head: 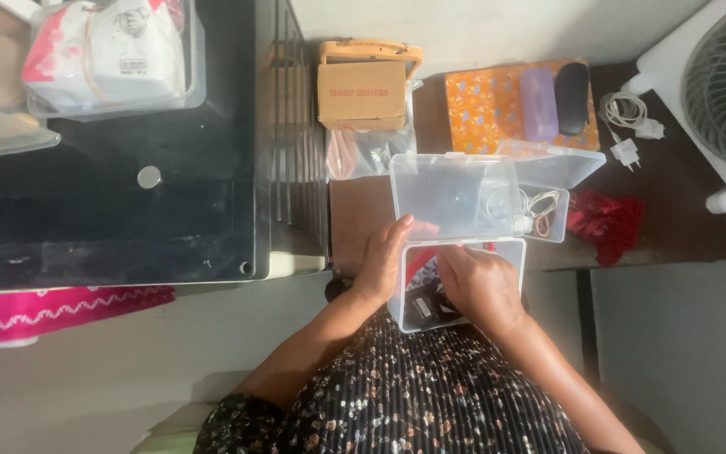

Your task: Organizing small personal items and accessories into clear plastic containers on a dresser.

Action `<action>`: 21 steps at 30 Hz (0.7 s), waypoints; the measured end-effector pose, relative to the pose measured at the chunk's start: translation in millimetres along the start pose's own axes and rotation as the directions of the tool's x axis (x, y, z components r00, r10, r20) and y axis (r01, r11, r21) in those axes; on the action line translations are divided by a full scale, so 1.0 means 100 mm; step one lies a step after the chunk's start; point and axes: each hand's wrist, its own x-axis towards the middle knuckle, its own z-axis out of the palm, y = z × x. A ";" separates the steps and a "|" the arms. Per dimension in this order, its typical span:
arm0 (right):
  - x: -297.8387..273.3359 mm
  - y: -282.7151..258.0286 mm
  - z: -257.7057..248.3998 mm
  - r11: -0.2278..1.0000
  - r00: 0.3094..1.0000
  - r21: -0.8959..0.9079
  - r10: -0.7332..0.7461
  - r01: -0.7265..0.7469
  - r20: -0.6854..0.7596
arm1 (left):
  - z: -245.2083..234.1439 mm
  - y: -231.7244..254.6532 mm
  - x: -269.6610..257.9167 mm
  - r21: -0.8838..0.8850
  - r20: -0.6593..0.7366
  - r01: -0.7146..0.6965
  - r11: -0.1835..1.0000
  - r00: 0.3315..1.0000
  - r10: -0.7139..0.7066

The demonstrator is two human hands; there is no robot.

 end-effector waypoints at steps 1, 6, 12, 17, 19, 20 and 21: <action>0.00 0.01 -0.01 1.000 1.000 0.002 -0.004 0.004 0.004 | -0.01 0.01 -0.01 -0.001 -0.006 -0.001 1.000 1.000 0.001; 0.09 -0.07 -0.16 0.963 0.961 0.207 0.118 -0.172 0.251 | -0.06 0.06 -0.01 -0.029 0.034 0.002 1.000 0.999 -0.001; -0.08 -0.03 -0.22 0.888 0.975 0.401 0.201 -0.224 0.098 | -0.20 -0.09 0.06 -0.134 -0.018 0.057 0.989 0.998 -0.060; -0.21 0.42 -0.42 0.828 0.972 0.556 0.187 -0.076 -0.145 | -0.21 -0.02 0.04 -0.325 -0.032 0.216 0.921 0.970 -0.239; -0.18 0.45 -0.52 0.684 0.941 0.723 0.301 -0.099 -0.156 | -0.19 0.03 0.07 -0.364 -0.057 0.194 0.911 0.972 -0.230; -0.13 0.40 -0.59 0.600 0.938 0.794 0.324 -0.101 -0.126 | -0.19 0.04 0.08 -0.388 -0.032 0.254 0.886 0.957 -0.288; -0.08 0.35 -0.65 0.509 0.935 0.855 0.343 -0.102 -0.093 | -0.19 0.06 0.09 -0.410 -0.005 0.313 0.857 0.939 -0.345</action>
